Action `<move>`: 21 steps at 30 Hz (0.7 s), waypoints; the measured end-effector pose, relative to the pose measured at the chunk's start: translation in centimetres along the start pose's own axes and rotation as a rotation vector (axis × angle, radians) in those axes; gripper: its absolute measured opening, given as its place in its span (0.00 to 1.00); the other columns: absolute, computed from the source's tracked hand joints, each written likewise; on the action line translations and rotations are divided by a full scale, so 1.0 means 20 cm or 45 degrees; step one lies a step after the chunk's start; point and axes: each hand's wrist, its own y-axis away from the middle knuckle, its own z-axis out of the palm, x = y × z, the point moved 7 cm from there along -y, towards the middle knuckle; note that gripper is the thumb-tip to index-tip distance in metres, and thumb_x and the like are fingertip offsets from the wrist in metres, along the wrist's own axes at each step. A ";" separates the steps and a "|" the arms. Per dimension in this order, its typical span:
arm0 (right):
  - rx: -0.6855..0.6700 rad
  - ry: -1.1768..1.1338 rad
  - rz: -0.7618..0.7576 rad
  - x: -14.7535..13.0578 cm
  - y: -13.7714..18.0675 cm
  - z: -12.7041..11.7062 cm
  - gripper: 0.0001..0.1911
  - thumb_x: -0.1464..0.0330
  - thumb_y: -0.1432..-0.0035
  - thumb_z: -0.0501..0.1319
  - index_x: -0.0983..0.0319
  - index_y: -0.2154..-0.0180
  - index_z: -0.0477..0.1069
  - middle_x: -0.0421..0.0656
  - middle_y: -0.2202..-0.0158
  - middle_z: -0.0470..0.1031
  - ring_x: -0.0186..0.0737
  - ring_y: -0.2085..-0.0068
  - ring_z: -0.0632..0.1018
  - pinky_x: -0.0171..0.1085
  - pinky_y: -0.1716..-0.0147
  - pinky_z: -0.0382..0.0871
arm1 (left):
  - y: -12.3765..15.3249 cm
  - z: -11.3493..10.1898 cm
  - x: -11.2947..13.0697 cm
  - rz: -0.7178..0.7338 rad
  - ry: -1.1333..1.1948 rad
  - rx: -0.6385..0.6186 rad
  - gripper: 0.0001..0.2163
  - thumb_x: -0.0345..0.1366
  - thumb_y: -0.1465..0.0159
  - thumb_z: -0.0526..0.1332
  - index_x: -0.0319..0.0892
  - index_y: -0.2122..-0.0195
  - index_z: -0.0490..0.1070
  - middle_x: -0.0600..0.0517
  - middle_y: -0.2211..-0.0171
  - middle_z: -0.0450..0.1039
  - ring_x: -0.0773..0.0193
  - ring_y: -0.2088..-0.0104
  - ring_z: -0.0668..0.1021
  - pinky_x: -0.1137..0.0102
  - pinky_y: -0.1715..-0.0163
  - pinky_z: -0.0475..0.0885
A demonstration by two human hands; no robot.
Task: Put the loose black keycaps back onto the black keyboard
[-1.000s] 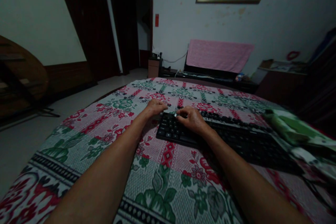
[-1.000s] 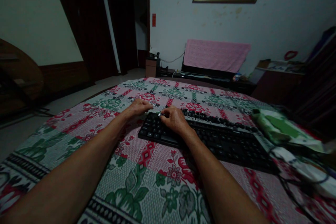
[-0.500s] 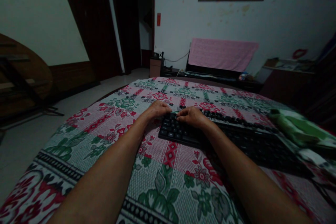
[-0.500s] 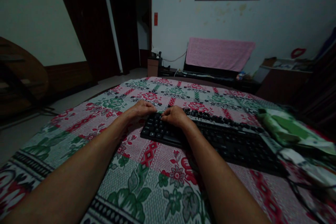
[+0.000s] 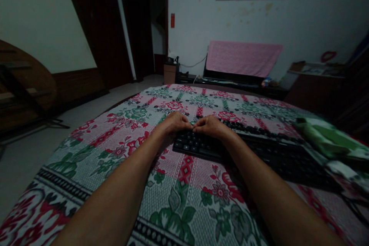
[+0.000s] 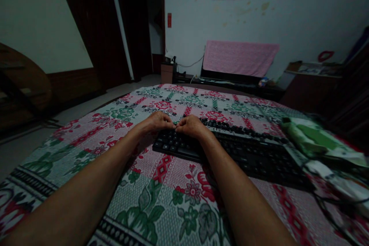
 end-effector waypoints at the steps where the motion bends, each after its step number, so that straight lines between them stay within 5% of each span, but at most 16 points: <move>1: 0.000 -0.004 -0.001 0.00 0.00 0.00 0.12 0.65 0.60 0.60 0.64 0.71 0.75 0.38 0.77 0.73 0.29 0.77 0.68 0.28 0.78 0.60 | 0.00 0.00 0.00 0.005 -0.035 0.005 0.17 0.48 0.59 0.60 0.40 0.74 0.75 0.55 0.82 0.68 0.70 0.79 0.67 0.76 0.82 0.56; 21: 0.061 -0.018 -0.147 0.01 0.01 0.01 0.13 0.63 0.56 0.58 0.64 0.71 0.75 0.40 0.75 0.75 0.33 0.73 0.72 0.28 0.74 0.63 | 0.01 0.03 0.04 0.078 -0.006 -0.028 0.13 0.41 0.56 0.57 0.38 0.75 0.74 0.55 0.83 0.67 0.70 0.79 0.68 0.78 0.81 0.59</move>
